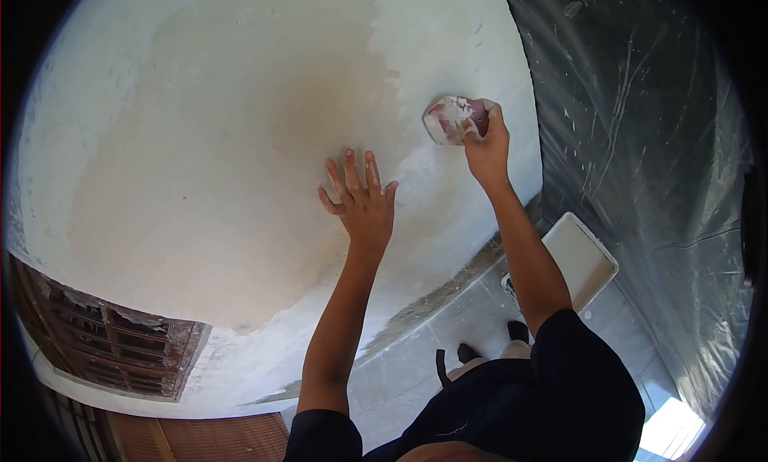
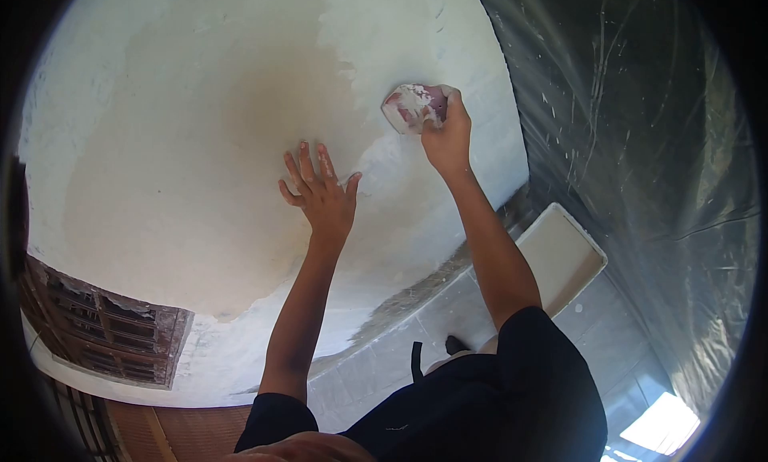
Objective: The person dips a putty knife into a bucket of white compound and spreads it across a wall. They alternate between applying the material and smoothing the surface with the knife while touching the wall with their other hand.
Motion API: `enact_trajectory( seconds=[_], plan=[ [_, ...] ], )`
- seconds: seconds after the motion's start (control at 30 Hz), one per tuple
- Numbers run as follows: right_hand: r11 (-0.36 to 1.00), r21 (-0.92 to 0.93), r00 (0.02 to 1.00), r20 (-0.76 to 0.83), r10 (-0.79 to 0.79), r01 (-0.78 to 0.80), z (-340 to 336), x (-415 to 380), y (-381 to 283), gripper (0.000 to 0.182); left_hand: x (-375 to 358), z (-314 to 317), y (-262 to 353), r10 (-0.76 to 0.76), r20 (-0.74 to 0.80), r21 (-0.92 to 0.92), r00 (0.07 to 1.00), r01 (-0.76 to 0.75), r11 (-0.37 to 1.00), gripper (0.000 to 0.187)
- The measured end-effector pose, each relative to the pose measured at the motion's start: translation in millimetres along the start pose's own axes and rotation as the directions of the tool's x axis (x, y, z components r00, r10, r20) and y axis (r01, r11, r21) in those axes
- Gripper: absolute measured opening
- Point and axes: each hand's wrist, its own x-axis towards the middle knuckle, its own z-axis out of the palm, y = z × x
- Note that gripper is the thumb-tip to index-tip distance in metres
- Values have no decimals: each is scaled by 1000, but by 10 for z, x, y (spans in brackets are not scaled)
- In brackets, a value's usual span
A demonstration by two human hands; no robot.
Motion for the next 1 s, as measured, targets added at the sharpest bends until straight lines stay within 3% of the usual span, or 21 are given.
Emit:
enact_trajectory(
  seconds=[0.1,0.13,0.17,0.23,0.3,0.37,0.43,0.47,0.5,0.57,0.63,0.67,0.73,0.77,0.83,0.87,1.0],
  plan=[
    [997,54,995,82,-64,60,102,-113,-33,37,-15,16,9,0,-17,6,1000,1,1000,95],
    [986,18,977,135,-167,166,171,-143,2,38,-7,9,18,-2,-22,5,1000,2,1000,95],
    [984,-81,978,152,-145,158,192,-167,25,37,-2,-2,21,-6,-4,6,1000,6,1000,95],
    [998,-63,1000,22,-3,5,158,-121,46,33,-12,-21,13,-10,19,11,1000,9,1000,95],
    [956,263,981,-106,159,-127,104,-124,43,31,-7,-5,21,-17,1,10,1000,17,1000,95],
    [968,236,988,-106,114,-87,155,-211,20,30,-19,12,23,-17,-1,14,1000,17,1000,95],
    [999,44,997,81,-20,16,272,-317,-7,28,-23,9,35,-17,-1,14,1000,17,1000,94],
    [996,-78,996,81,-45,52,288,-318,22,28,-18,6,33,-14,4,19,1000,14,1000,93],
    [996,-77,996,82,-43,49,278,-299,67,28,-20,-1,27,-11,11,27,1000,10,1000,92],
    [978,155,953,-245,176,-141,219,-230,158,31,-22,4,24,-12,2,24,1000,12,1000,91],
    [974,157,942,-268,202,-164,105,-201,12,33,-14,18,14,-15,-10,19,1000,15,1000,91],
    [995,87,993,-99,56,-48,49,-180,5,33,-22,20,11,-12,-6,11,1000,12,1000,90],
    [988,-3,967,204,-152,156,-26,-90,-159,34,-36,17,17,-10,-1,1,1000,10,1000,89],
    [988,-3,967,205,-153,157,-37,-5,-251,34,-33,11,19,-5,1,7,1000,5,1000,88],
    [887,-145,795,523,-306,437,-27,197,-337,37,-35,8,21,2,2,11,1000,-2,1000,86],
    [802,-190,741,542,-395,567,25,291,-224,38,-42,8,23,7,9,17,1000,-7,1000,84],
    [858,-166,830,395,-394,486,0,472,-501,42,-43,19,18,7,-1,6,1000,-7,1000,78]
  ],
)
